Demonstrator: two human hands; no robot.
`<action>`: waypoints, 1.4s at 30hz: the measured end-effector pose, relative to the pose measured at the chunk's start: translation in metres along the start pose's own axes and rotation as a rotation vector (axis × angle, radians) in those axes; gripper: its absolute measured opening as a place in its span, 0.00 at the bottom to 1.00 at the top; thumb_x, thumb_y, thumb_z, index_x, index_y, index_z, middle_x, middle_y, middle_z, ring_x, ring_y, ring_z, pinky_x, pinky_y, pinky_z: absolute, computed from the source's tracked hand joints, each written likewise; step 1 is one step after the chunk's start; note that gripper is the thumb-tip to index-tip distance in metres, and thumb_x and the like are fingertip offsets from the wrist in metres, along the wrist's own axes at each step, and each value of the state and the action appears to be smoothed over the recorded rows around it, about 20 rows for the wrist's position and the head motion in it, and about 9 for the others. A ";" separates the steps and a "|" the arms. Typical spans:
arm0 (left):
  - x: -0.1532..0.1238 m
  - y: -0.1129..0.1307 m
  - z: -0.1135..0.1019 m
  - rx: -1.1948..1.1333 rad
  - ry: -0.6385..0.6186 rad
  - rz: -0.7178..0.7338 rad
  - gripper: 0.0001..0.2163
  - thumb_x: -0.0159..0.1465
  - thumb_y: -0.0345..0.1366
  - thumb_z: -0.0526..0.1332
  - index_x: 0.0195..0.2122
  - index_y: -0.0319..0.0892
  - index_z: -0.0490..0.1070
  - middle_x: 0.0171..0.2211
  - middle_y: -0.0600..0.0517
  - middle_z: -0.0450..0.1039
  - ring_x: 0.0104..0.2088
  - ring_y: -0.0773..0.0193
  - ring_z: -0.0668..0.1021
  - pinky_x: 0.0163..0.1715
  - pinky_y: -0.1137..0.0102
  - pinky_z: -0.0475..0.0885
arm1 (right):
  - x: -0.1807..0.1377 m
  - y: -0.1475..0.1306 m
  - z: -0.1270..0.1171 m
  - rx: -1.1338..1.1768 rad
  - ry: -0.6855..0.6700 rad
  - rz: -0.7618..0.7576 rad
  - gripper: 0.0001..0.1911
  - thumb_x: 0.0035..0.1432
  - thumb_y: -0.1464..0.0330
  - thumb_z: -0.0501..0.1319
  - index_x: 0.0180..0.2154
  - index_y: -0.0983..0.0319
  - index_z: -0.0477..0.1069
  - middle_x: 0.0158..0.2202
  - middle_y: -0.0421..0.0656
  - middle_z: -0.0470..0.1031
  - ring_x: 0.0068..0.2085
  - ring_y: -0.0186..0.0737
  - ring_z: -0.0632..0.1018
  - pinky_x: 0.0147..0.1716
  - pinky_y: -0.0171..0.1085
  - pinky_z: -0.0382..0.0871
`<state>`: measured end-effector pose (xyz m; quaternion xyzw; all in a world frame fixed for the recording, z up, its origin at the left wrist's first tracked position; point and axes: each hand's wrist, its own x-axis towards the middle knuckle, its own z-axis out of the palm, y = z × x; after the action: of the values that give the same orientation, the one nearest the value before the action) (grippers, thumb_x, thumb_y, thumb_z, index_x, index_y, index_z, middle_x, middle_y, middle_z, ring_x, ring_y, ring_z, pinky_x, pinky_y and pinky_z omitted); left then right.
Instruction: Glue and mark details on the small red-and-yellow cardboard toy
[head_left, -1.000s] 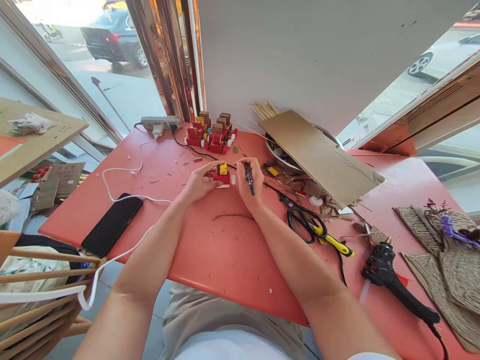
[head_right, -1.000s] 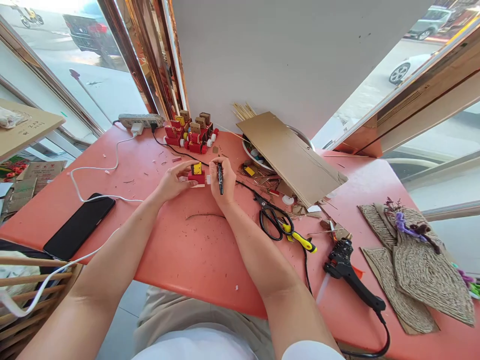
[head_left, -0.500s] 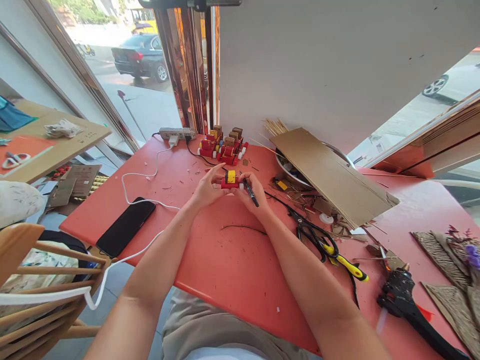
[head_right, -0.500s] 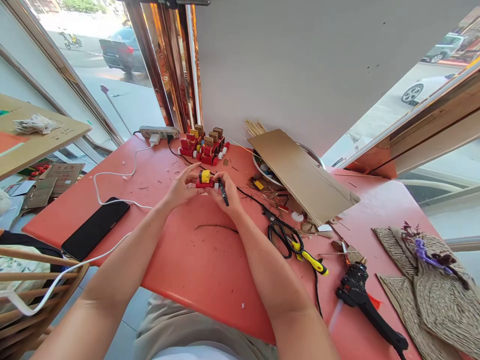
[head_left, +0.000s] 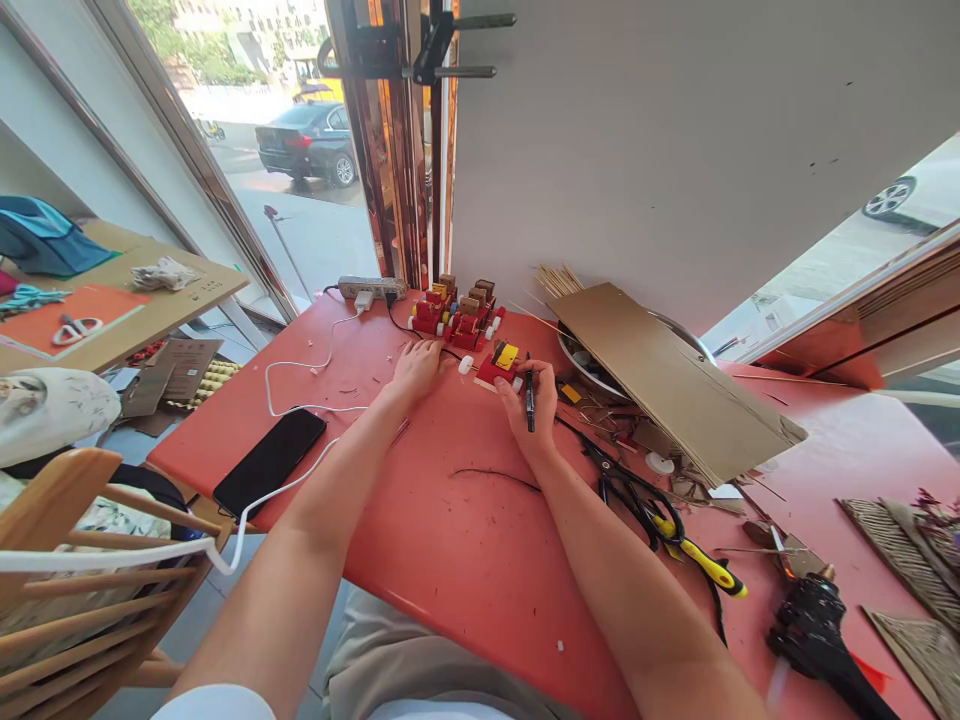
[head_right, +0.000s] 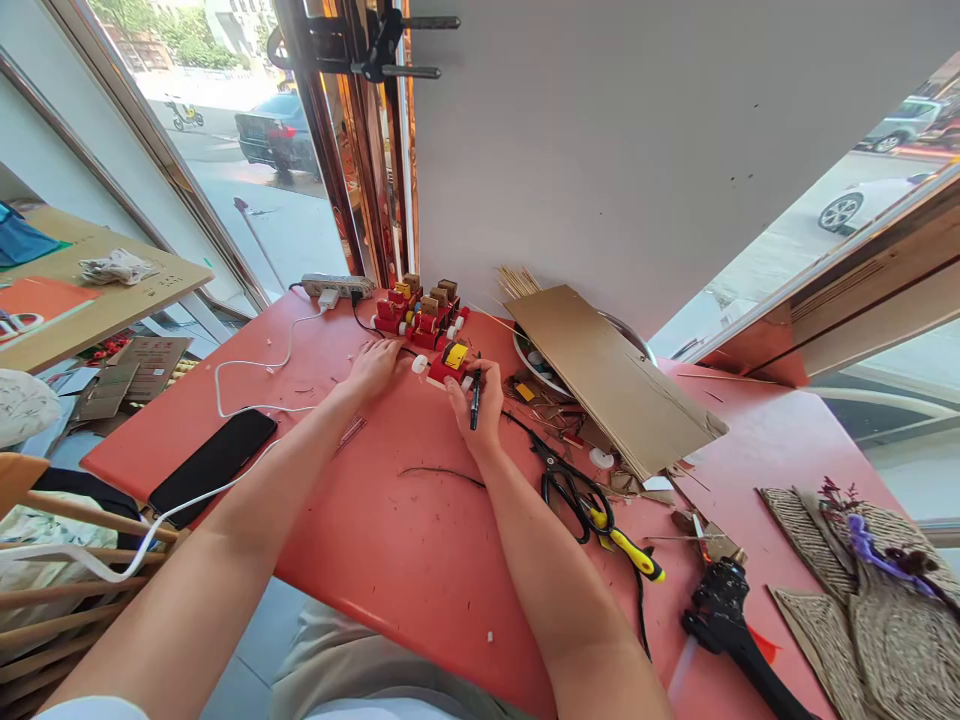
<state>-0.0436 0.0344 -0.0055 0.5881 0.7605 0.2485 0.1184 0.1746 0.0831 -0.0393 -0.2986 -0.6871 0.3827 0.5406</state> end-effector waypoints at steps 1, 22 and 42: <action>-0.003 -0.001 0.002 0.034 -0.018 0.004 0.21 0.70 0.38 0.63 0.63 0.45 0.75 0.66 0.40 0.76 0.70 0.44 0.73 0.74 0.46 0.61 | 0.000 0.002 0.001 -0.001 -0.002 -0.004 0.18 0.57 0.56 0.72 0.41 0.54 0.66 0.37 0.41 0.76 0.31 0.39 0.74 0.33 0.39 0.73; -0.020 -0.041 -0.045 0.274 -0.016 -0.026 0.13 0.63 0.32 0.60 0.36 0.50 0.85 0.40 0.44 0.87 0.55 0.41 0.84 0.73 0.39 0.59 | -0.007 -0.021 0.013 -0.054 0.029 -0.041 0.19 0.58 0.54 0.72 0.40 0.54 0.66 0.38 0.42 0.75 0.35 0.42 0.76 0.37 0.41 0.75; -0.012 -0.003 -0.042 0.201 -0.189 0.047 0.23 0.73 0.43 0.55 0.63 0.40 0.76 0.67 0.34 0.74 0.71 0.39 0.73 0.71 0.49 0.62 | 0.001 -0.037 0.017 -0.096 0.057 -0.098 0.20 0.56 0.55 0.74 0.39 0.54 0.66 0.39 0.42 0.76 0.35 0.42 0.75 0.38 0.42 0.74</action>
<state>-0.0629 0.0122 0.0272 0.6355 0.7530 0.1171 0.1241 0.1579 0.0608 -0.0101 -0.3010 -0.7028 0.3134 0.5633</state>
